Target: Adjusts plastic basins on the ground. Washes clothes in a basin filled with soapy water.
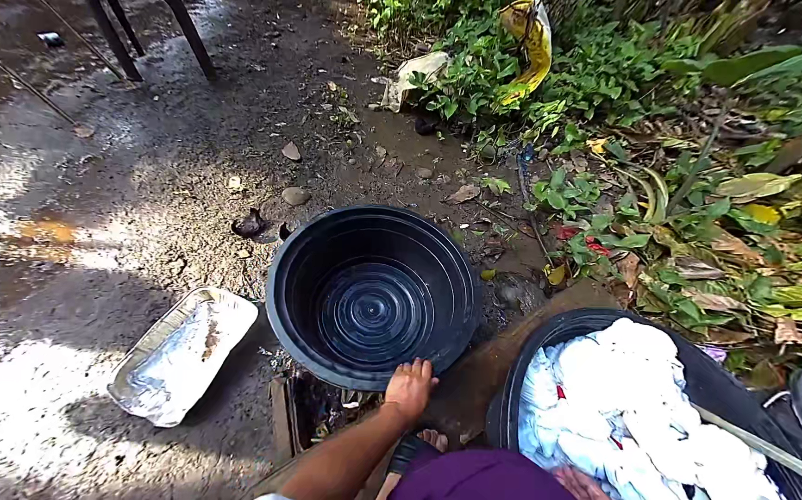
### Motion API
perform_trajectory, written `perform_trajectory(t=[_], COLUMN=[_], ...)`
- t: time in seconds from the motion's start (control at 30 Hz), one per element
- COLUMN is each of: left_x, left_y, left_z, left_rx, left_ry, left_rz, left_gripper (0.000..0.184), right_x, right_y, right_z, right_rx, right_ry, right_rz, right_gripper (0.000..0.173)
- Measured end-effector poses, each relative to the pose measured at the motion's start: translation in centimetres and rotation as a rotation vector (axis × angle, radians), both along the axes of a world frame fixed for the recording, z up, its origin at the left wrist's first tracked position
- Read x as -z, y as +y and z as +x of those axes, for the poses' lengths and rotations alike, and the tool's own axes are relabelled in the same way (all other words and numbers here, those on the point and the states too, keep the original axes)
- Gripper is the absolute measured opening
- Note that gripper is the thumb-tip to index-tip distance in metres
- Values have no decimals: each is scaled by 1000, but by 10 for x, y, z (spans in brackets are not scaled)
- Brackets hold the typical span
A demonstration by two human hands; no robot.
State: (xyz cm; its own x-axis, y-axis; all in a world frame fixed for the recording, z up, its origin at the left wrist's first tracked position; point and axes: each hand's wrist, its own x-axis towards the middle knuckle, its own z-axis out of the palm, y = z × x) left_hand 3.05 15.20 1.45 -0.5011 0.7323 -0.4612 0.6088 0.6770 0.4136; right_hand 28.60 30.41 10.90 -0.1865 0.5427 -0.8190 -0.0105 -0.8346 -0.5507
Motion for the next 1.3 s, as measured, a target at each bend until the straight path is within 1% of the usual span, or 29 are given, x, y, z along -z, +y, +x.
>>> perform_trajectory(t=[0.03, 0.07, 0.13, 0.2, 0.23, 0.27, 0.3, 0.37, 0.4, 0.47, 0.53, 0.63, 0.7, 0.77, 0.8, 0.83, 0.9, 0.93, 0.97, 1.07, 1.13, 1.2, 1.23, 1.3], left_x=[0, 0, 3, 6, 5, 5, 5, 4, 3, -2, -6, 7, 17, 20, 19, 18, 17, 13, 7, -6, -6, -1, 1, 1], left_y=[24, 46, 80, 96, 99, 98, 96, 89, 84, 66, 29, -60, -123, -161, -165, -161, -136, -117, -96, -20, 30, 73, 91, 117], left_z=[4, 6, 11, 10, 8, 6, 4, -2, -5, -10, -15, -33, -55, -75, -81, -82, -72, -63, -54, -21, -7, -1, 0, 0], left_rx=[-37, -71, -119, -103, -70, -32, -3, 14, 17, 17, 6, 31, 34, -3, -32, -63, -123, -118, -86, -4, -25, -48, -50, -33], left_ry=[-18, -39, -65, -77, -77, -76, -77, -98, -108, -122, -105, 28, 148, 234, 242, 261, 324, 291, 212, -2, -62, -78, -93, -120], left_rz=[-1, -4, 1, 9, 16, 23, 25, 31, 24, -16, -51, 12, 76, 102, 88, 93, 134, 99, 25, -114, -112, -69, -57, -40], left_gripper=[58, 59, 59, 57, 57, 58, 59, 62, 64, 64, 59, 56, 52, 53, 54, 54, 54, 54, 56, 63, 66, 65, 63, 60], right_x=[24, 32, 21, -1, -10, -18, -23, -31, -33, -35, -33, -19, -3, 15, 21, 27, 34, 36, 41, 50, 38, 23, 13, -15], right_y=[9, 16, 24, 24, 23, 20, 14, -1, -7, -12, -7, 15, 26, 26, 23, 18, 12, 9, 7, 0, 1, 10, 16, 23], right_z=[12, 15, 4, -26, -45, -65, -86, -122, -136, -146, -135, -91, -58, -33, -26, -22, -21, -22, -24, -31, -36, -43, -49, -74], right_rx=[0, -5, -45, -83, -131, -189, -256, -383, -432, -512, -534, -440, -332, -271, -263, -275, -329, -345, -352, -285, -161, -58, -66, -108], right_ry=[132, 224, 316, 443, 501, 508, 475, 375, 326, 295, 334, 353, 296, 200, 140, 86, -13, -51, -85, -147, -21, 202, 315, 405], right_rz=[26, 41, 39, -5, -36, -51, -48, -46, -43, -18, 41, 134, 110, 37, 2, -20, -15, -1, 22, 71, -9, -58, -62, -23], right_gripper=[34, 37, 47, 56, 57, 55, 49, 37, 34, 34, 36, 43, 46, 46, 42, 37, 29, 27, 26, 25, 30, 47, 53, 53])
